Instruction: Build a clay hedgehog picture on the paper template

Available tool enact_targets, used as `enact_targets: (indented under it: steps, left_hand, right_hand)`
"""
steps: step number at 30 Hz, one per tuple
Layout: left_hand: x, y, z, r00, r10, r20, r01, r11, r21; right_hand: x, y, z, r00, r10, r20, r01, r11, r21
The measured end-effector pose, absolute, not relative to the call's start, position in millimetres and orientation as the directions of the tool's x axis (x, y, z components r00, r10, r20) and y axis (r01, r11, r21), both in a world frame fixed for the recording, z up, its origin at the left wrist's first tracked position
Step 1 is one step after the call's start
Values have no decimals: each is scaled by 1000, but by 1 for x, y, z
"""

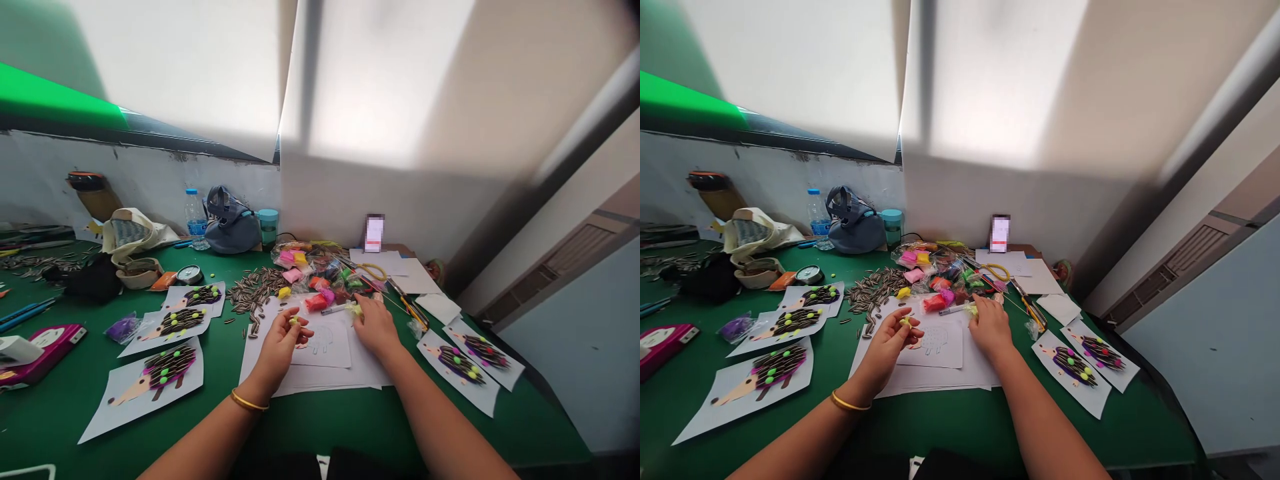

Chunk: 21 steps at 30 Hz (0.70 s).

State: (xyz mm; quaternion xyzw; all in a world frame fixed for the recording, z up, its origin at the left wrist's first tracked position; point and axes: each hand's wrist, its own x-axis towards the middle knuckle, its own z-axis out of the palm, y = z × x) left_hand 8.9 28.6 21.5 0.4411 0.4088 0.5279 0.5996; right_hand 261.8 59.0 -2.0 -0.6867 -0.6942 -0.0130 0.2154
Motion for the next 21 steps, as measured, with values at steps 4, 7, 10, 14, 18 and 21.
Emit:
enact_targets:
  steps: [4, 7, 10, 14, 18, 21]
  left_hand:
    - [7, 23, 26, 173, 984, -31, -213, 68, 975]
    - [6, 19, 24, 196, 980, 21, -173, 14, 985]
    - [6, 21, 20, 145, 985, 91, -139, -71, 988]
    - [1, 31, 14, 80, 993, 88, -183, -73, 980]
    - [-5, 39, 13, 52, 996, 70, -239, -56, 969]
    - [-7, 37, 16, 30, 999, 41, -235, -33, 971]
  right_hand:
    - [254, 43, -1, 31, 852, 522, 923, 176, -342]
    - [237, 27, 3, -72, 775, 628, 880, 346, -326]
    - [221, 17, 4, -175, 789, 589, 857, 417, -304]
    - [219, 18, -4, -116, 897, 427, 902, 276, -334]
    - [228, 22, -13, -129, 945, 300, 920, 227, -320]
    - [230, 21, -14, -144, 944, 295, 920, 238, -310]
